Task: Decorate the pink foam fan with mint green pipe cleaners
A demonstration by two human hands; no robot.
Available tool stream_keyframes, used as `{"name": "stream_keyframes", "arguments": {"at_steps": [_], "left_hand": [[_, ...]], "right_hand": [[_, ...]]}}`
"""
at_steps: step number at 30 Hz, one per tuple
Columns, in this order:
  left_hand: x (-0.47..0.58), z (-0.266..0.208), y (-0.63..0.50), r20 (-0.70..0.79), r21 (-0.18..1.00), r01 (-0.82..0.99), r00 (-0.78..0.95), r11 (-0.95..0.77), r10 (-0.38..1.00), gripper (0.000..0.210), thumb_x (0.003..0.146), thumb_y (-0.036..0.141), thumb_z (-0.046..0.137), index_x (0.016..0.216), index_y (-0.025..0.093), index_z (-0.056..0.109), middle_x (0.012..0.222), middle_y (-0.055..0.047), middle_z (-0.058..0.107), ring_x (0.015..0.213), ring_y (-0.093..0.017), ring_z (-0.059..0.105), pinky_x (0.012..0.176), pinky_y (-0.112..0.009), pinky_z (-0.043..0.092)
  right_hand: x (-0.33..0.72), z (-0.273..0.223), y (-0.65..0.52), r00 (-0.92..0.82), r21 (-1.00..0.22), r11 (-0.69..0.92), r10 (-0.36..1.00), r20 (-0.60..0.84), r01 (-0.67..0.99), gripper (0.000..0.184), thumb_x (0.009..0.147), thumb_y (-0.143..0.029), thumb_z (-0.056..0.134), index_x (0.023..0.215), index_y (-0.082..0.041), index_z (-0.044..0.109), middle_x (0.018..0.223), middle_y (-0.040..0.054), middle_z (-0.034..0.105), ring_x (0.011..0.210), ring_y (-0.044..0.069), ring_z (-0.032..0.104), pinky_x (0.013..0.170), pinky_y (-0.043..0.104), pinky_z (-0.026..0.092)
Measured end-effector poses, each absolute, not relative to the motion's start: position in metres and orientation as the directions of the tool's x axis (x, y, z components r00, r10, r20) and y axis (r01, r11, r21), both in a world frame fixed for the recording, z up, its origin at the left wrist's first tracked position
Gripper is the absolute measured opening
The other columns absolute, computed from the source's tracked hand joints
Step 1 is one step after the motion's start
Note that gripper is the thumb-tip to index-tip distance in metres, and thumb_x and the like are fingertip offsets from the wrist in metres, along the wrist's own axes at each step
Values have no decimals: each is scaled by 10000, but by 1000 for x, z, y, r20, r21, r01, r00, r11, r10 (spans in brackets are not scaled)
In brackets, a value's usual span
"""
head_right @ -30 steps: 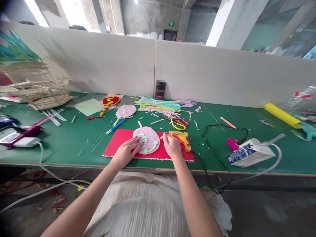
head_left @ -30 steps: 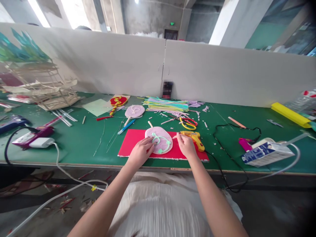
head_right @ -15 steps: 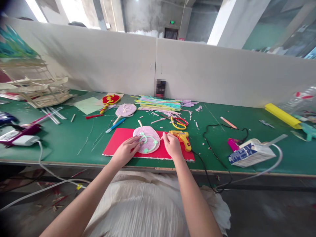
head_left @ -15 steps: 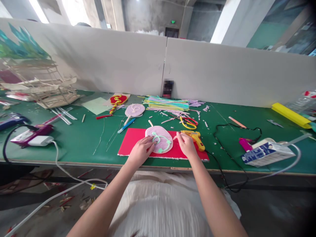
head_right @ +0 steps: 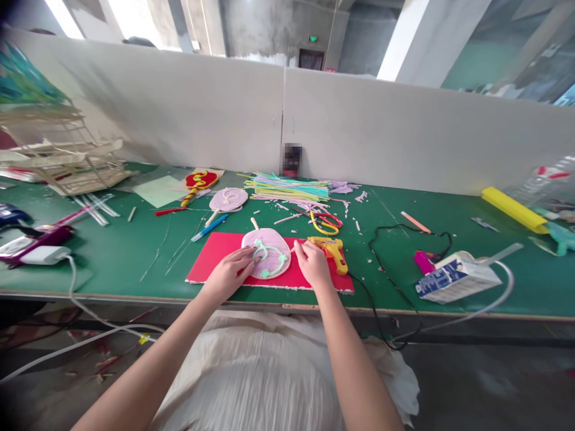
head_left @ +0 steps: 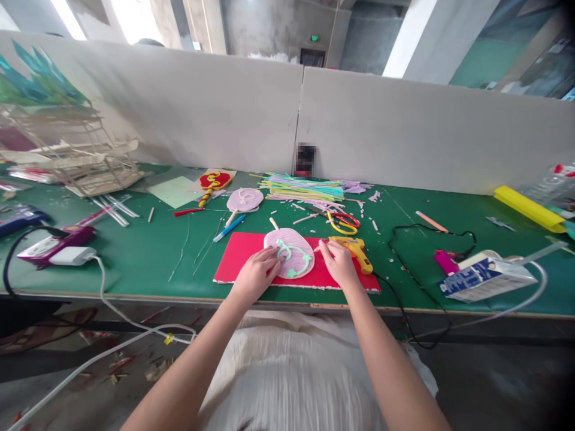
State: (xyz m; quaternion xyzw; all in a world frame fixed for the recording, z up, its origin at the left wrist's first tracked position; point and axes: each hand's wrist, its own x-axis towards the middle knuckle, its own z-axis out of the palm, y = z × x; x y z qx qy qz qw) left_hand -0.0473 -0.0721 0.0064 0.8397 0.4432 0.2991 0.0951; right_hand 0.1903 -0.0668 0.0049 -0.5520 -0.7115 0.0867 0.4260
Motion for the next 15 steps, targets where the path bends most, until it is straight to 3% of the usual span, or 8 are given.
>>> {"name": "stream_keyframes", "arguments": {"at_steps": [6,15], "left_hand": [[-47,8,-73,420,423,688,427,-589,801,329,897,331,404,1008,214,691,1213,-54,603,1151,-214,535,997,-378,441],[-47,7,-73,433,428,680,424,-596,795,322,893,332,409,999,222,693,1202,-51,609,1142,-217,541,991,-381,446]], "right_hand": [[189,1,-67,-103,-505,384,861,498,773,225,902,-330,425,854,-220,615,871,53,624,825,183,594,728,283,453],[186,-4,-68,-170,-354,362,866,471,862,206,913,-267,414,902,-232,617,924,45,636,823,168,604,627,244,430]]}}
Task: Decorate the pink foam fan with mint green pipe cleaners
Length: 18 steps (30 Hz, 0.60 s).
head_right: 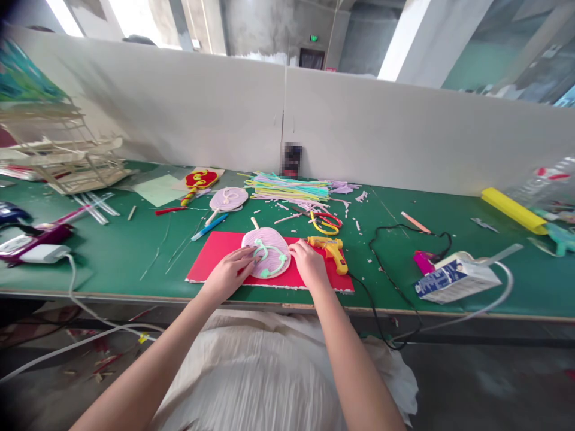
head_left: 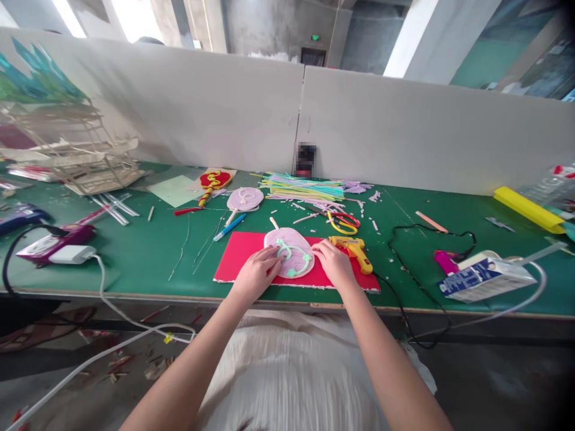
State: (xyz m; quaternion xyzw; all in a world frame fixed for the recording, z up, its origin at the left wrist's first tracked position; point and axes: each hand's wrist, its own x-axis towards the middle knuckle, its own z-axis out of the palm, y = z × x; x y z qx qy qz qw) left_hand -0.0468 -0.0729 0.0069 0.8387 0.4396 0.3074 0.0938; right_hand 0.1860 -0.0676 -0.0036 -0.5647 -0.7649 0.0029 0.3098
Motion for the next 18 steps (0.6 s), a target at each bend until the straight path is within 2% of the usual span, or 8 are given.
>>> {"name": "stream_keyframes", "arguments": {"at_steps": [18], "left_hand": [[-47,6,-73,433,409,688,432,-600,791,330,896,324,400,1018,217,687,1213,-53,602,1150,-211,535,995,-378,442]], "right_hand": [[186,-3,-67,-143,-379,343,874,465,860,179,908,-249,417,852,-213,584,894,56,618,791,177,594,603,262,423]]}}
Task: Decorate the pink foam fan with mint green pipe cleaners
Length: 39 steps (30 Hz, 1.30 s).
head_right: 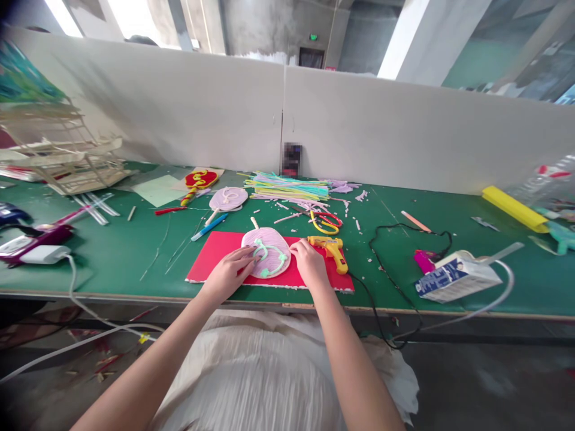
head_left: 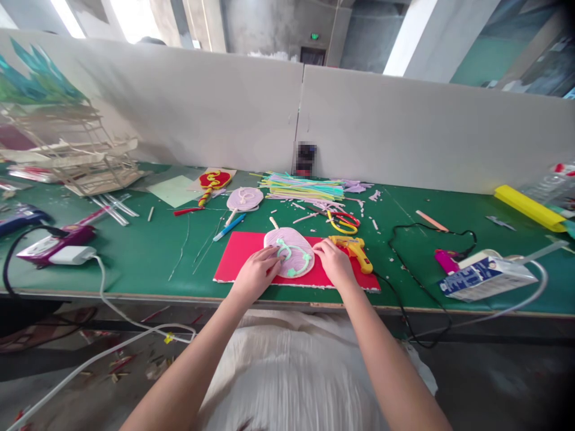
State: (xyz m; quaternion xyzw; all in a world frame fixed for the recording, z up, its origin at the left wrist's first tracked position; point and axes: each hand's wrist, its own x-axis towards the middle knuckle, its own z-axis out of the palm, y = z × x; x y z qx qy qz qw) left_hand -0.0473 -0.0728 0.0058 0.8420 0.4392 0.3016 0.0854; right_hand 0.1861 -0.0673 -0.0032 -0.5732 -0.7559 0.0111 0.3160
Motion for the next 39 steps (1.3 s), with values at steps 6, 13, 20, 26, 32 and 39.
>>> {"name": "stream_keyframes", "arguments": {"at_steps": [6,13,20,26,32,39], "left_hand": [[-47,5,-72,448,411,679,430,-608,784,324,893,322,405,1011,221,689,1207,-49,606,1143,-213,540,991,-383,447],[-47,6,-73,445,404,685,432,-607,784,323,894,314,405,1010,212,688,1209,-52,605,1142,-210,542,990,-378,450],[-48,5,-72,453,402,683,430,-610,781,324,894,323,403,1008,222,689,1201,-47,610,1150,-212,537,992,-383,449],[-48,5,-72,440,411,686,428,-600,790,321,892,321,409,1014,219,687,1211,-51,603,1154,-219,533,996,-391,443],[-47,6,-73,426,418,686,431,-595,796,325,893,317,407,1019,212,687,1214,-57,601,1157,-219,529,1001,-384,436],[-47,5,-72,431,420,680,433,-601,791,321,893,315,408,1025,215,684,1219,-54,597,1161,-218,527,1005,-385,432]], "right_hand": [[185,0,-69,-102,-409,331,867,488,851,216,909,-252,387,832,-213,584,855,64,606,790,187,582,638,277,434],[186,0,-69,-92,-428,332,866,491,840,221,913,-263,378,824,-204,572,848,65,594,800,189,574,668,283,439],[191,-7,-65,-52,-457,332,850,524,825,213,908,-278,387,836,-203,573,859,71,592,810,197,576,694,300,445],[188,-3,-68,-87,-443,343,860,503,828,223,915,-280,385,868,-215,594,892,66,612,830,193,586,687,286,446],[184,-1,-71,-135,-393,348,868,477,851,222,917,-274,395,909,-233,613,939,58,625,827,182,598,640,263,441],[186,-5,-68,-135,-373,331,876,464,867,201,916,-272,408,876,-218,597,921,52,617,803,171,592,594,250,414]]}}
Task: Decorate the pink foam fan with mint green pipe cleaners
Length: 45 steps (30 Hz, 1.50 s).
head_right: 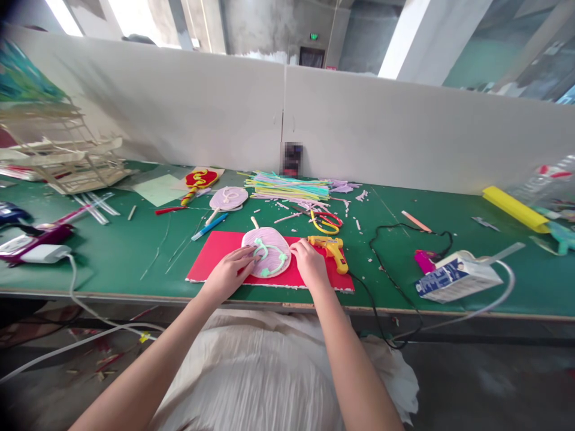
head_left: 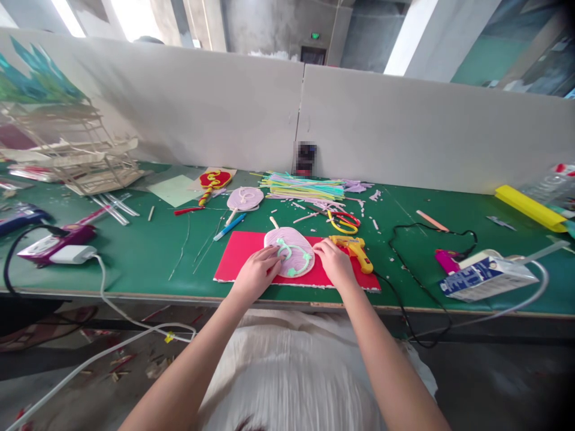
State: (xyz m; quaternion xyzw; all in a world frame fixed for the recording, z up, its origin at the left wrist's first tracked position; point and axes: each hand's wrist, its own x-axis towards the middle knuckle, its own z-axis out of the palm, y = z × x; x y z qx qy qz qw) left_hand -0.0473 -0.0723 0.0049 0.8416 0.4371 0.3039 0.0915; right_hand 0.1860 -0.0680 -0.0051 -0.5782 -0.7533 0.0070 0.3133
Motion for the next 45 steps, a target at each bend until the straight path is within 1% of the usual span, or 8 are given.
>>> {"name": "stream_keyframes", "arguments": {"at_steps": [15,22,28,31,36,40,43,45], "left_hand": [[-45,5,-72,438,402,694,427,-597,791,314,894,307,416,953,193,703,1194,-71,614,1141,-218,545,995,-373,441],[-45,8,-73,439,418,686,422,-596,793,313,892,314,422,895,194,711,1177,-71,624,1134,-220,550,988,-373,447],[-46,7,-73,433,428,681,423,-595,796,318,895,314,415,930,192,706,1199,-73,611,1143,-215,542,997,-377,438],[-46,7,-72,441,434,671,425,-602,791,315,894,315,415,933,196,705,1196,-72,612,1139,-217,545,993,-384,443],[-46,6,-72,437,440,666,427,-602,791,313,894,311,413,925,202,705,1196,-65,613,1149,-225,538,996,-398,441],[-46,6,-72,434,438,669,428,-601,792,317,895,310,412,932,194,705,1206,-73,605,1157,-224,531,1005,-391,433],[-46,6,-72,441,435,671,423,-600,792,323,896,320,412,933,191,706,1197,-77,611,1147,-224,539,999,-389,439],[-46,6,-72,441,438,671,420,-599,793,321,895,323,412,943,197,704,1195,-73,613,1144,-223,541,995,-388,442]], "right_hand": [[185,-5,-68,-84,-343,270,878,472,899,189,919,-238,401,853,-184,569,895,57,588,767,160,569,568,242,384],[188,-6,-68,-53,-368,272,861,506,889,184,916,-235,397,861,-184,565,888,58,581,786,167,566,609,244,399],[186,-4,-71,-35,-391,288,840,542,874,198,917,-258,390,884,-193,574,905,64,591,825,172,574,671,256,426],[186,0,-72,8,-408,298,799,601,863,208,919,-276,388,892,-199,579,898,62,603,846,172,578,705,260,438],[204,20,-64,192,-482,279,668,719,830,207,899,-312,425,864,-192,589,852,64,618,824,172,577,735,280,457],[237,40,-47,324,-551,202,628,708,810,220,847,-375,493,835,-178,591,832,72,629,764,177,586,663,279,458],[263,44,-41,427,-574,-10,679,597,819,258,793,-426,550,743,-178,597,714,62,638,660,184,579,635,295,434],[277,42,-42,468,-538,-162,729,500,827,261,810,-406,519,728,-178,616,658,65,633,642,202,573,627,313,418]]}}
